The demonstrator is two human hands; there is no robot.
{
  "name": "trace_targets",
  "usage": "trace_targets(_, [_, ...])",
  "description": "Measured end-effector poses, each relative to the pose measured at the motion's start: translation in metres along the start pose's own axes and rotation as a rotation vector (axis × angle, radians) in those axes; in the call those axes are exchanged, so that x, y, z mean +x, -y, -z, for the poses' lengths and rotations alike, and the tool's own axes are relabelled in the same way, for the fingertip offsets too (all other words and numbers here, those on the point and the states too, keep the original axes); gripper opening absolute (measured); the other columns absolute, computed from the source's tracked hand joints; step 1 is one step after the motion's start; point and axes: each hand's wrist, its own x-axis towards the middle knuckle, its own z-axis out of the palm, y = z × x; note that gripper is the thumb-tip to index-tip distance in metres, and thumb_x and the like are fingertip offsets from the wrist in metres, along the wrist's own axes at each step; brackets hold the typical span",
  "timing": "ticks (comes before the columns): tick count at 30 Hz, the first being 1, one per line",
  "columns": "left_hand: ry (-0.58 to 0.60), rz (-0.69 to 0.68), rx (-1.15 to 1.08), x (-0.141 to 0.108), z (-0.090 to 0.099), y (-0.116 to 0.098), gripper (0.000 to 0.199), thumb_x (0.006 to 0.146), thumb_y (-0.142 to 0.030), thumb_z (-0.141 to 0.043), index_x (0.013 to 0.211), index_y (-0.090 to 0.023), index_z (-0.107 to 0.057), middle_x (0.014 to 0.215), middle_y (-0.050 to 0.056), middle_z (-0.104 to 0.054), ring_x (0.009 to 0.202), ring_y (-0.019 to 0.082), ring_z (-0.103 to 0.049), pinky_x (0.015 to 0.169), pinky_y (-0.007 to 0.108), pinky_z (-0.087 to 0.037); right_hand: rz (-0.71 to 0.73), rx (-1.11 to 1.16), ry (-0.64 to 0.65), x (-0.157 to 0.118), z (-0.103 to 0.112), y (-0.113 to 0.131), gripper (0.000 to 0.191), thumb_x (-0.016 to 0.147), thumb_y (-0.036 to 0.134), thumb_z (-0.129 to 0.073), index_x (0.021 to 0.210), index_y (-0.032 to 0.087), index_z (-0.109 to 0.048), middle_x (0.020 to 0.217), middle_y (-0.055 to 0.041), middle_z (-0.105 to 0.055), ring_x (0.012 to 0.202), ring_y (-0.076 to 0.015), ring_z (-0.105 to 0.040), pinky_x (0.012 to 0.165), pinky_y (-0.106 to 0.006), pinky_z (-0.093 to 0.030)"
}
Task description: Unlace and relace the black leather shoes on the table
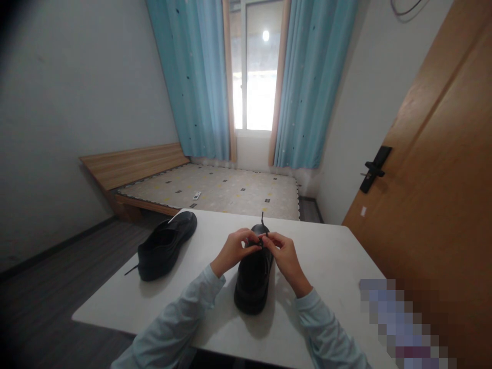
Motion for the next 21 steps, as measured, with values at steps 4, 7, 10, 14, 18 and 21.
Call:
trace_targets(4, [-0.028,-0.024,0.015,0.0,-0.001,-0.002,0.01,0.075,-0.021,-0.065,0.084,-0.019,-0.064,0.082,0.002,-0.065,0.079,0.016,-0.058,0.071,0.026,-0.045,-0.011,0.0,-0.003,0.0,-0.001,0.007,0.032,0.074,0.046,-0.065,0.086,0.017,-0.072,0.075,-0.0054,-0.071,0.07,-0.0183,-0.062,0.064,-0.03,-0.05])
trace_targets(7, [-0.036,-0.043,0.016,0.0,0.001,-0.004,0.01,0.074,-0.021,-0.067,0.084,-0.019,-0.064,0.083,0.002,-0.066,0.08,0.016,-0.059,0.072,0.027,-0.045,-0.028,0.02,-0.015,0.0,-0.001,0.011,0.032,0.073,0.046,-0.065,0.085,0.017,-0.072,0.071,-0.004,-0.068,0.066,-0.0164,-0.06,0.061,-0.028,-0.048])
trace_targets(10, [-0.029,-0.071,0.034,0.001,0.004,-0.004,0.014,0.072,-0.025,-0.071,0.085,-0.021,-0.066,0.083,0.002,-0.068,0.081,0.017,-0.059,0.073,0.028,-0.044,-0.032,0.01,-0.022,-0.001,0.0,0.01,0.033,0.074,0.046,-0.064,0.083,0.015,-0.072,0.068,-0.0036,-0.065,0.064,-0.015,-0.056,0.058,-0.026,-0.045])
trace_targets(14, [-0.005,-0.064,0.085,0.003,0.01,-0.003,0.014,0.071,-0.029,-0.072,0.084,-0.022,-0.07,0.078,0.003,-0.068,0.077,0.018,-0.057,0.073,0.029,-0.042,-0.044,0.026,-0.015,-0.001,0.002,0.005,0.035,0.076,0.046,-0.063,0.086,0.014,-0.072,0.066,-0.0031,-0.063,0.063,-0.0147,-0.054,0.058,-0.027,-0.044])
trace_targets(18, [0.0,-0.057,0.111,0.002,0.013,0.001,0.01,0.076,-0.028,-0.067,0.083,-0.023,-0.072,0.076,0.003,-0.065,0.078,0.018,-0.056,0.072,0.028,-0.041,-0.068,0.07,0.005,-0.002,0.004,0.001,0.033,0.076,0.044,-0.064,0.086,0.014,-0.072,0.067,-0.0028,-0.062,0.065,-0.014,-0.054,0.061,-0.027,-0.044])
trace_targets(21, [-0.005,-0.044,0.076,0.002,0.014,0.002,0.013,0.081,-0.026,-0.06,0.085,-0.022,-0.071,0.078,0.003,-0.063,0.079,0.016,-0.056,0.073,0.027,-0.041,-0.08,0.089,0.001,-0.003,0.005,-0.003,0.033,0.076,0.044,-0.064,0.088,0.015,-0.072,0.067,-0.0025,-0.062,0.064,-0.0139,-0.053,0.061,-0.027,-0.043])
